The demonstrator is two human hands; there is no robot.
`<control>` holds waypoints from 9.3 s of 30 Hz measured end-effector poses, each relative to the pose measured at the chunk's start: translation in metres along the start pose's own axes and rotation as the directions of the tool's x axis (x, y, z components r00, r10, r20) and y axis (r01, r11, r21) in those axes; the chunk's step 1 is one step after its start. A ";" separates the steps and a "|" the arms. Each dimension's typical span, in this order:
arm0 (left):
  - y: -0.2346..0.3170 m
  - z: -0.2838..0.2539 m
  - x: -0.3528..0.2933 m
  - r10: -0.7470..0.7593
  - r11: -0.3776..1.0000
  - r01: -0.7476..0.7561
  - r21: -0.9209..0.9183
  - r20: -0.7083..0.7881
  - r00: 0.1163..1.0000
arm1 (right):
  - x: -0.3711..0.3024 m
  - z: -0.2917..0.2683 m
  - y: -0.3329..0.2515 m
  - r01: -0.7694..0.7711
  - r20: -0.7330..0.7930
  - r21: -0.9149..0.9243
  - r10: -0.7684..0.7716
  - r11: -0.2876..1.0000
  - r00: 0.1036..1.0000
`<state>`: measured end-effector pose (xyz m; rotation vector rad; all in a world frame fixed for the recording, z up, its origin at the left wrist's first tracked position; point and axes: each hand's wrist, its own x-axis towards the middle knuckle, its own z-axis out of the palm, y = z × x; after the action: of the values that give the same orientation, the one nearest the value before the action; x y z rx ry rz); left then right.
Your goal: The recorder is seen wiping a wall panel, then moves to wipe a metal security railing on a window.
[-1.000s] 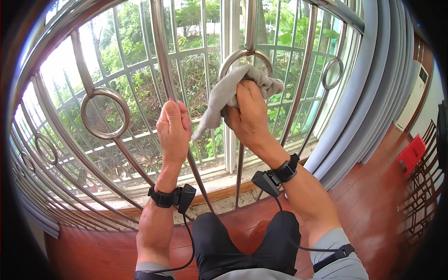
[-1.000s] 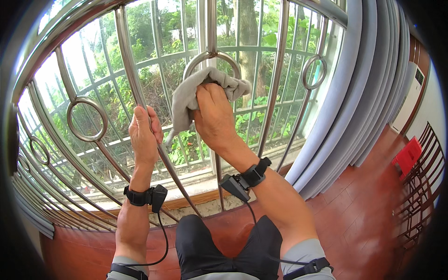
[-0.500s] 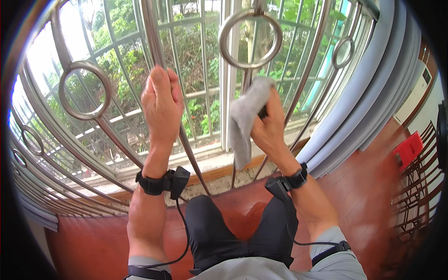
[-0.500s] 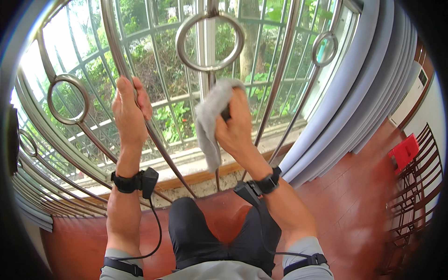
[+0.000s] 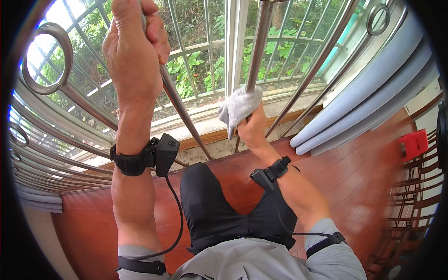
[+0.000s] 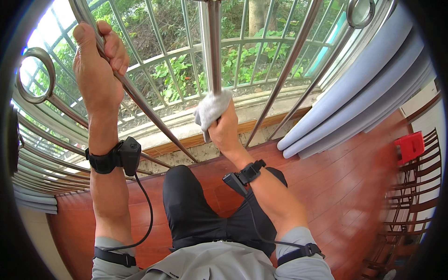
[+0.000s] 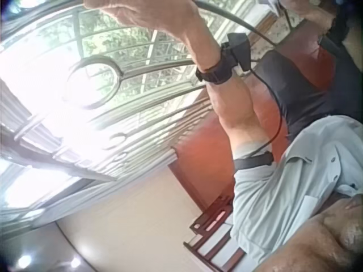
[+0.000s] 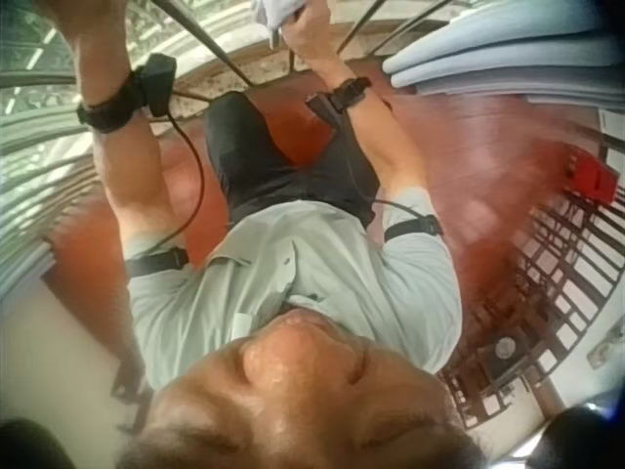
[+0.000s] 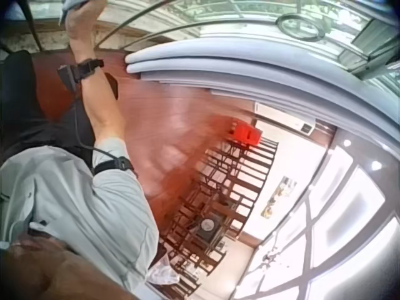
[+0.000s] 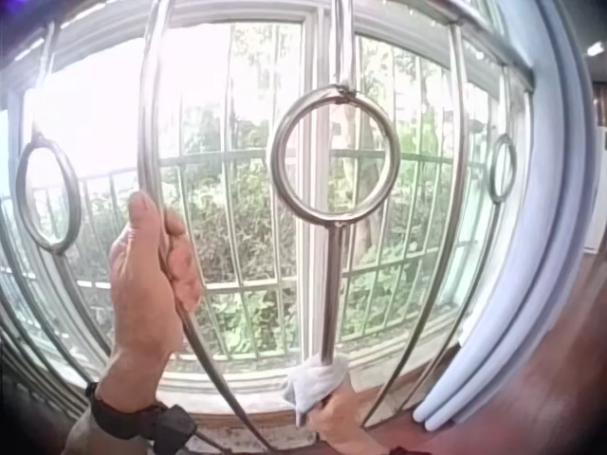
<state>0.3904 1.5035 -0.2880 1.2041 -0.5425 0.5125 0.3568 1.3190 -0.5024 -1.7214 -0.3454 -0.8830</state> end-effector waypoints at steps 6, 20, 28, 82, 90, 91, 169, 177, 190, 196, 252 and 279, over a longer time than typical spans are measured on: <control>0.001 0.002 -0.002 0.022 1.000 -0.021 -0.018 0.017 1.000 | -0.065 0.005 0.044 -0.209 0.051 0.043 0.207 0.977 0.977; -0.003 0.016 -0.015 0.048 0.998 -0.045 0.044 -0.054 0.997 | -0.164 -0.001 0.159 -0.788 0.164 0.188 0.772 0.587 0.614; -0.001 0.007 -0.015 0.010 0.999 -0.007 0.040 -0.065 0.998 | -0.077 -0.010 0.048 -0.496 0.232 0.197 0.452 0.845 0.862; -0.030 -0.051 -0.052 -0.089 0.884 0.045 0.465 0.073 0.993 | 0.221 0.098 -0.212 0.289 0.102 0.035 -0.291 0.957 0.951; -0.035 -0.100 -0.092 -0.005 0.890 0.052 0.454 -0.104 0.995 | 0.141 0.091 -0.159 0.006 0.296 0.094 -0.033 0.996 0.954; -0.026 -0.096 -0.086 0.001 0.906 0.055 0.420 -0.133 0.991 | 0.133 0.090 -0.153 0.008 0.290 0.095 -0.035 0.995 0.956; -0.025 -0.007 -0.034 -0.190 0.981 0.189 -0.044 -0.007 0.982 | -0.074 -0.007 0.054 -0.251 -0.045 -0.260 0.247 0.933 0.968; -0.032 -0.015 -0.038 -0.177 0.983 0.176 -0.054 -0.007 0.984 | -0.123 0.012 0.072 -0.469 -0.097 -0.168 0.459 0.867 0.883; -0.034 -0.009 -0.043 -0.152 0.987 0.153 -0.042 0.012 0.988 | -0.204 0.083 0.108 -0.909 0.317 0.312 0.872 0.276 0.373; -0.036 -0.012 -0.039 -0.149 0.987 0.148 -0.066 -0.014 0.989 | -0.194 0.086 0.110 -0.954 0.522 0.254 0.809 0.156 0.271; -0.036 -0.004 -0.033 -0.157 0.987 0.153 -0.044 -0.132 0.979 | -0.077 -0.234 0.155 -0.796 -0.254 0.270 0.838 0.541 0.483; -0.033 -0.006 -0.037 -0.158 0.987 0.158 -0.012 -0.123 0.980 | 0.167 -0.175 -0.089 -0.037 -0.172 0.144 0.062 0.989 0.983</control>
<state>0.3834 1.4974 -0.3374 1.1939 -0.3385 0.4470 0.3474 1.1552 -0.3033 -1.5042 -0.2394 -0.9448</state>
